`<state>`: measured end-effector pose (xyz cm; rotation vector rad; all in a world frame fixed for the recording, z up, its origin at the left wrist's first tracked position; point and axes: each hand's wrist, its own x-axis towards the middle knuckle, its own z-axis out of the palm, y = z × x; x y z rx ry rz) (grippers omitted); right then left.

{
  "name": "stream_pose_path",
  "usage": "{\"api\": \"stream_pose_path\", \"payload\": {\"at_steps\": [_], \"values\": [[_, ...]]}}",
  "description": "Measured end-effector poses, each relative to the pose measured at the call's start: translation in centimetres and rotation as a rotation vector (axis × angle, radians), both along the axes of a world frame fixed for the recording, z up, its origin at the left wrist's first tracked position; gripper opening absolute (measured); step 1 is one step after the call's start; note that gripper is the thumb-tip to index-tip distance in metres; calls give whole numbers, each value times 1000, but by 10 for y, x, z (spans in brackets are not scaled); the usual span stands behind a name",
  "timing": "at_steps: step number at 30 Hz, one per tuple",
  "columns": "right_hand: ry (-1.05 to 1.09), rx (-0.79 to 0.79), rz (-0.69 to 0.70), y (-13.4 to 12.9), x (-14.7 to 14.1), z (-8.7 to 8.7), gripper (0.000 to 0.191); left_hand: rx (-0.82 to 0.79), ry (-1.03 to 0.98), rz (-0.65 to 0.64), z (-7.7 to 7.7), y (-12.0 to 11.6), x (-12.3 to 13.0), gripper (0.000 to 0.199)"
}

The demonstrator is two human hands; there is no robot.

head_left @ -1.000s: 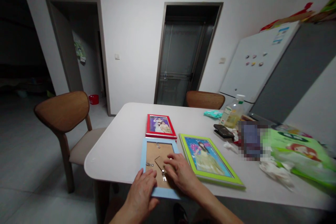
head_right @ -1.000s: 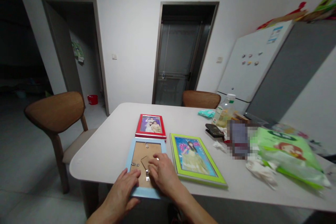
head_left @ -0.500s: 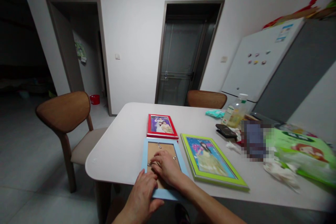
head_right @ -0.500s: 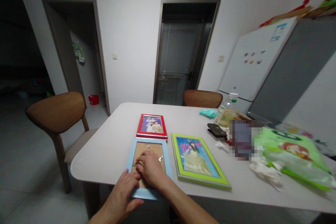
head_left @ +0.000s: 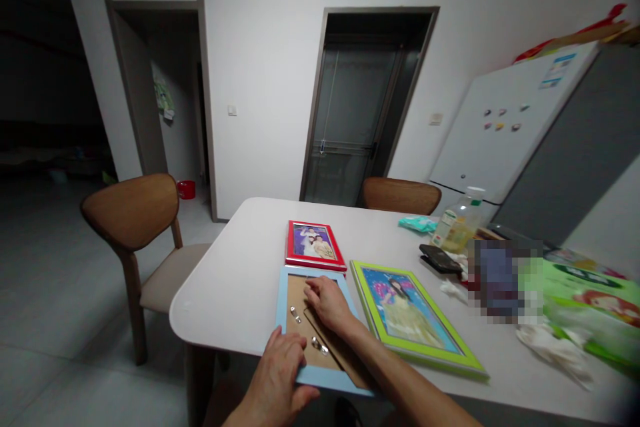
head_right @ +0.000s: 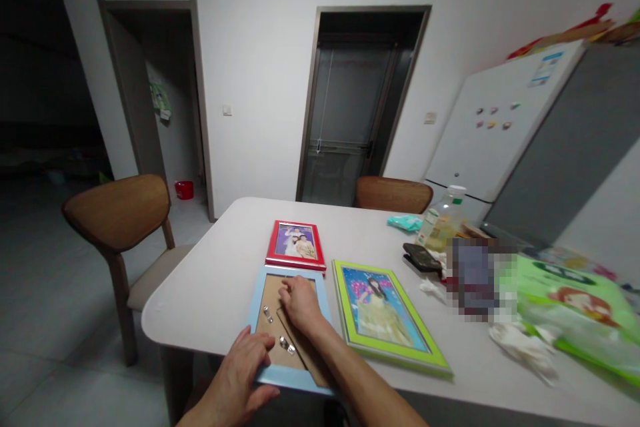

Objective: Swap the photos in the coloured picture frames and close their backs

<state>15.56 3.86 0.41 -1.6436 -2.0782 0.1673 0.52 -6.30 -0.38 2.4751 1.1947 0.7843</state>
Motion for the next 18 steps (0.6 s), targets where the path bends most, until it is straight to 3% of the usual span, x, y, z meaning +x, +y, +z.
{"api": "stream_pose_path", "payload": {"at_steps": [5, 11, 14, 18], "values": [[-51, -1, -101, 13, 5, -6, 28, 7, -15, -2, -4, 1, -1, 43], [-111, -29, -123, 11, 0, -4, 29, 31, -33, -9, -7, 3, -1, 41], [-79, -35, -100, 2, 2, 4, 34, 21, -23, -9, -5, 4, -1, 46], [27, 10, 43, -28, 13, 16, 30, 13, -8, -18, 0, 2, -1, 41]]}}
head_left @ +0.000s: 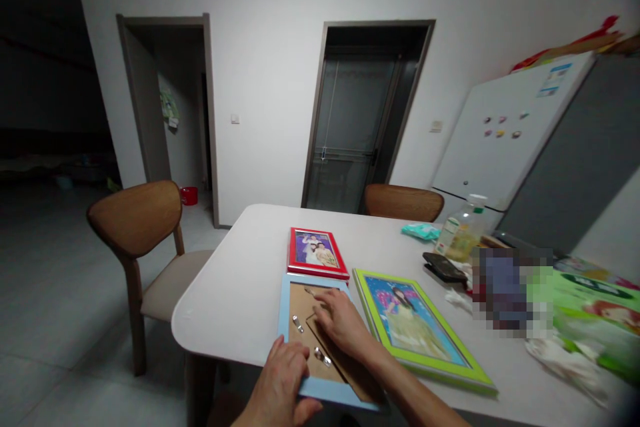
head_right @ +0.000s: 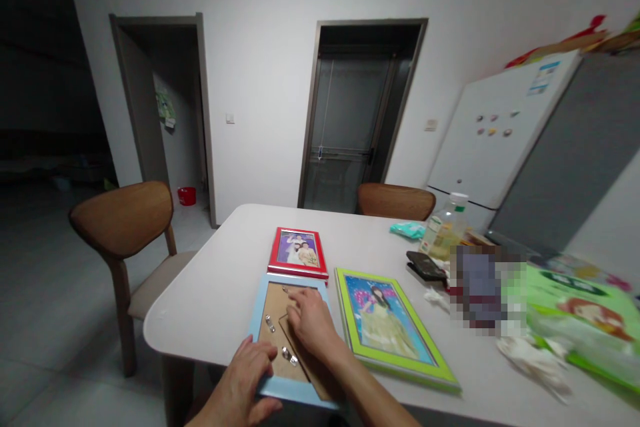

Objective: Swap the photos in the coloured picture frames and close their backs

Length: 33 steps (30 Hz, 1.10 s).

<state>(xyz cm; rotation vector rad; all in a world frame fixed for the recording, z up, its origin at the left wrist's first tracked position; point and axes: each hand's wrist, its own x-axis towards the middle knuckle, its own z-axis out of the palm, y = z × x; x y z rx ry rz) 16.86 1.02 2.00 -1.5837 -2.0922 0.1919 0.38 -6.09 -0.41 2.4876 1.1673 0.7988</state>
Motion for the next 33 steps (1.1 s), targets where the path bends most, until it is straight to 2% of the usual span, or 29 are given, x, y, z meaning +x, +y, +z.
{"api": "stream_pose_path", "payload": {"at_steps": [3, 6, 10, 14, 16, 18, 22, 26, 29, 33], "values": [[-32, -61, 43, -25, 9, 5, 23, 32, -18, 1, 1, -2, 0, 40], [-42, -123, 22, -38, 11, 3, 26, 43, -34, 2, 0, -3, -1, 38], [54, -120, -19, -34, 8, -2, 34, 7, -78, 15, -4, -2, -2, 33], [95, -114, -48, -28, 11, 4, 34, -66, -303, 49, -6, 1, -2, 43], [80, -93, -46, -30, 12, 11, 30, -157, -484, 127, -4, 4, -1, 44], [74, -72, -35, -33, 9, 21, 28, -316, -703, 182, 1, 10, 1, 42], [124, -31, 40, -41, -8, 39, 31, -663, -1041, 113, 17, 25, 1, 44], [194, -19, 83, -35, -10, 39, 34, -716, -1127, 211, 30, 36, -24, 48], [127, -24, -21, -24, 10, 24, 36, -708, -1097, 291, 33, 41, -57, 50], [-65, -85, -182, -17, 39, 1, 38, -725, -1013, 401, 25, 51, -94, 47]]}}
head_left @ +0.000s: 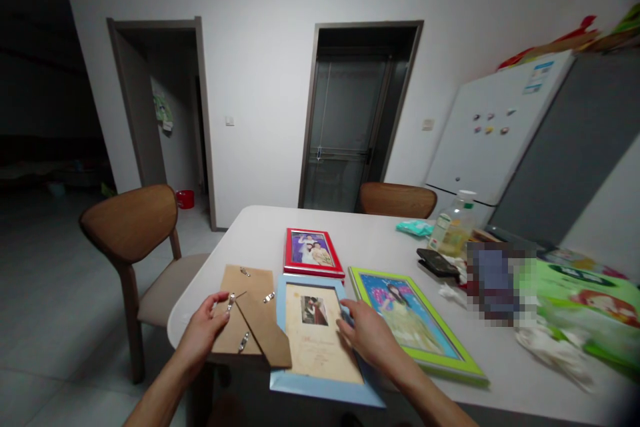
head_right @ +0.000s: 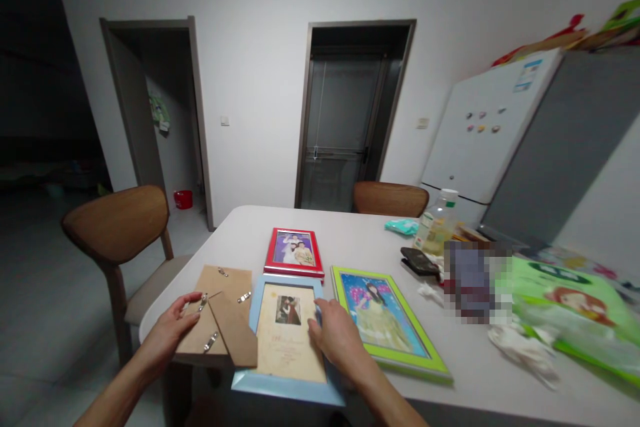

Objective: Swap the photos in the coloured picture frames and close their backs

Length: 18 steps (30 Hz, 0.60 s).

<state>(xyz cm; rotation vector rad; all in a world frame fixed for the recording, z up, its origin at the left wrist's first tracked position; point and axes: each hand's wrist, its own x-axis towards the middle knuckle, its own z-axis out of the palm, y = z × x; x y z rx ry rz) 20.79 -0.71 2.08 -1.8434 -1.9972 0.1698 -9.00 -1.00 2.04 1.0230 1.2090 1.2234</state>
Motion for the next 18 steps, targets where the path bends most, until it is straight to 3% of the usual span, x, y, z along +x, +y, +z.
{"api": "stream_pose_path", "payload": {"at_steps": [3, 7, 9, 14, 18], "values": [[-67, -34, -42, -1, 6, -6, 42, -18, 130, 1, -8, 10, -14, 42], [-115, -92, -59, 2, 3, -3, 47, 63, 653, -2, -14, 23, -25, 31], [-142, -110, -69, 5, 2, -3, 46, 94, 817, 6, -14, 27, -31, 28], [-163, -91, -85, 10, 1, -5, 40, 167, 950, 66, -12, 29, -32, 30], [-115, -78, -86, 12, 0, -7, 38, 290, 996, 92, -12, 21, -6, 33]]}}
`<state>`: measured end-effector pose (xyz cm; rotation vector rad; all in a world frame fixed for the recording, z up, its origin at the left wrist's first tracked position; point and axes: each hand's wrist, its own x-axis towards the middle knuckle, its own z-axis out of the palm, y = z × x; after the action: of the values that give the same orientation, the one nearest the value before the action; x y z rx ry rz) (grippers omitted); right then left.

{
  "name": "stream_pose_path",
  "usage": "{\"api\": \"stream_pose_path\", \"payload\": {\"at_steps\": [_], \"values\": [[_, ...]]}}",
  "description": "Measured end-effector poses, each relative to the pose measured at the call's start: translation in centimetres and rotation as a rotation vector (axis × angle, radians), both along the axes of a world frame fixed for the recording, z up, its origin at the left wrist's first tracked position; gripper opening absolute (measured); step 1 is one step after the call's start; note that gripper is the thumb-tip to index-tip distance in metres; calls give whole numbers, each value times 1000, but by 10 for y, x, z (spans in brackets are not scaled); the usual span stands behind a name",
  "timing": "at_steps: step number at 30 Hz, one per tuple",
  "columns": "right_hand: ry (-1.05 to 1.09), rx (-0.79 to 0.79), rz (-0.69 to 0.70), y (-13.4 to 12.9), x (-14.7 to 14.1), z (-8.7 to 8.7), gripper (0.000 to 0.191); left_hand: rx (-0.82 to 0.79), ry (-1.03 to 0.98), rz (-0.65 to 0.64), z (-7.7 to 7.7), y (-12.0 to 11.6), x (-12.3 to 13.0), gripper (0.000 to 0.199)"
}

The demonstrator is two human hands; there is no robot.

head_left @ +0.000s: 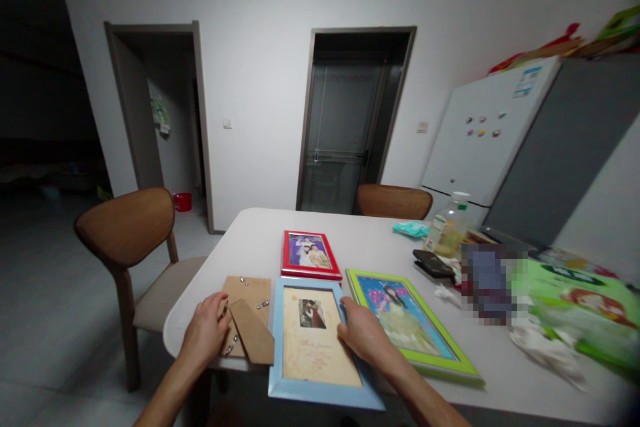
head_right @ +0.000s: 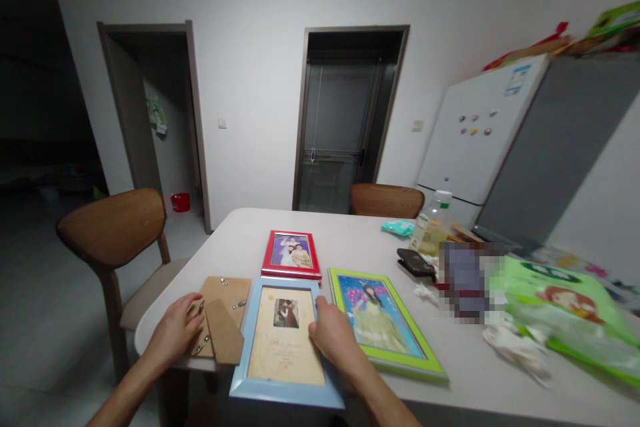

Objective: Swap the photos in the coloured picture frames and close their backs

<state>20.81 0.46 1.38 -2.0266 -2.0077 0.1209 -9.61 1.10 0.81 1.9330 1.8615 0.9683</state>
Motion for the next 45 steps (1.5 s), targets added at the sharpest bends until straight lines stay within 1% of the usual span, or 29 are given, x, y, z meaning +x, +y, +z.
{"api": "stream_pose_path", "payload": {"at_steps": [4, 6, 7, 10, 12, 14, 15, 17, 20, 22, 23, 25, 28, 30, 32, 35, 38, 41, 45], "values": [[162, 57, -19, 2, 4, -4, 43, 93, -2, -188, -3, -15, 35, 33], [314, 73, -51, 2, 6, -3, 48, 97, -16, -262, -3, -23, 49, 33], [427, 58, -77, 1, 7, -2, 50, 94, -30, -282, -2, -26, 55, 33], [905, -86, -127, -6, 5, 12, 60, 90, -100, -317, 4, -38, 74, 33], [1195, -151, -126, -13, -1, 25, 66, 99, -143, -377, 9, -48, 92, 40], [1355, -145, -111, -21, -7, 37, 71, 122, -155, -485, 13, -56, 112, 53], [1391, -125, -94, -24, -11, 42, 73, 145, -150, -523, 15, -60, 122, 58], [1418, -99, -31, -29, -15, 48, 77, 206, -131, -565, 18, -64, 138, 59], [1361, -87, 32, -27, -12, 46, 81, 305, -97, -604, 25, -66, 148, 47], [1215, -88, 7, -21, -3, 38, 78, 366, -93, -598, 32, -66, 144, 41], [1101, -84, -13, -16, 2, 33, 76, 385, -104, -562, 35, -65, 139, 40], [820, -55, -53, -8, 13, 23, 69, 382, -156, -429, 42, -63, 125, 38], [452, 29, -74, -1, 23, 9, 58, 291, -264, -197, 44, -58, 98, 35], [313, 60, -63, 1, 24, 3, 53, 235, -290, -91, 38, -56, 77, 34], [228, 73, -41, 1, 23, -1, 50, 193, -270, -24, 28, -54, 59, 33], [147, 71, -3, 0, 17, -4, 44, 119, -228, 2, 8, -55, 41, 31], [66, 56, 23, 0, 12, -5, 34, 34, -125, -16, -7, -58, 33, 34], [9, 55, 25, -1, 9, -7, 26, -37, 21, -25, -11, -60, 31, 36], [-1, 36, 40, -3, 8, -4, 23, -73, 187, 2, -5, -62, 29, 33]]}}
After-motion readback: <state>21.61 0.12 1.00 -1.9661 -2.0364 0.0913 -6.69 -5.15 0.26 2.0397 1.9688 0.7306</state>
